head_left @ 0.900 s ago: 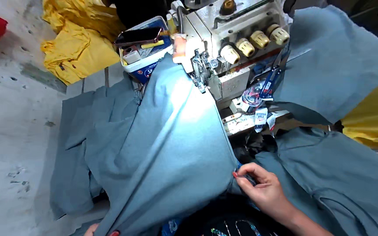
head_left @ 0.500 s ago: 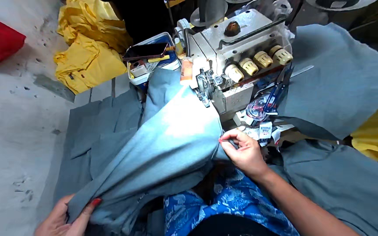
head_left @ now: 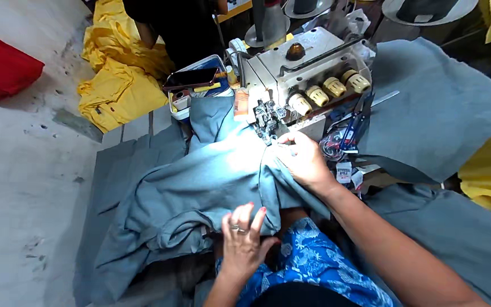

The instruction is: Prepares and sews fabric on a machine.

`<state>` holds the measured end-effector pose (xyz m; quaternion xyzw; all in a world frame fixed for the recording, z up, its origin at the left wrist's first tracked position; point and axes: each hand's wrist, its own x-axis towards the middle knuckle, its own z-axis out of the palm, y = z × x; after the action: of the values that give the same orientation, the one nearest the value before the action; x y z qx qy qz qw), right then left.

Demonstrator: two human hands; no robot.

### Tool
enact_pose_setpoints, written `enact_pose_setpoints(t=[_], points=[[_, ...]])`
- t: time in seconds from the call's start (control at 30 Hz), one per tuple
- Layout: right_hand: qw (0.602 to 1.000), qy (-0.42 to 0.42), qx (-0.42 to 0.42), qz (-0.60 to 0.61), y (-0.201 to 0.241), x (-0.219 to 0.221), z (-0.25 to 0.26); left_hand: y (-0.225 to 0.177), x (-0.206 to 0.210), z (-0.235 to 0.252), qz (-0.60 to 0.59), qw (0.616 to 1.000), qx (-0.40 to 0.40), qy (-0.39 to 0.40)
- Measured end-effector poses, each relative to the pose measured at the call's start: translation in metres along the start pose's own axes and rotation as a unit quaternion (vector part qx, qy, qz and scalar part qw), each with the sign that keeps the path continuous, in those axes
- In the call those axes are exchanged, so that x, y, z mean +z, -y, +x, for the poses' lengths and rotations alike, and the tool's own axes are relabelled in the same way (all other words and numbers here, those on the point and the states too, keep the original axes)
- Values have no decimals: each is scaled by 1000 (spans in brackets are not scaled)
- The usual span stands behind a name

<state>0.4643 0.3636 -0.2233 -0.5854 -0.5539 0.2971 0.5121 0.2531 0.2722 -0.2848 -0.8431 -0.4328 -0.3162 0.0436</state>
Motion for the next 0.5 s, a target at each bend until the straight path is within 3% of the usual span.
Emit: enact_pose_setpoints(t=[0.03,0.1,0.2,0.3,0.43,0.5], points=[[1000,9,21,2,0,-2,-1,-1,17,-11,-2,1000,4,-7],[996,40,74,23,-2,-13,-5,9,9,-17,11,1000,-22,5],[979,131,133,86,-12,-42,-20,59,-69,11,97,994,-46,20],[965,184,144,117,-11,-42,-46,117,-123,68,151,987,-6,54],[975,135,101,142,-21,-17,-67,148,-103,145,170,970,53,167],[978,138,98,119,-23,-15,-67,144,-82,163,197,951,20,238]])
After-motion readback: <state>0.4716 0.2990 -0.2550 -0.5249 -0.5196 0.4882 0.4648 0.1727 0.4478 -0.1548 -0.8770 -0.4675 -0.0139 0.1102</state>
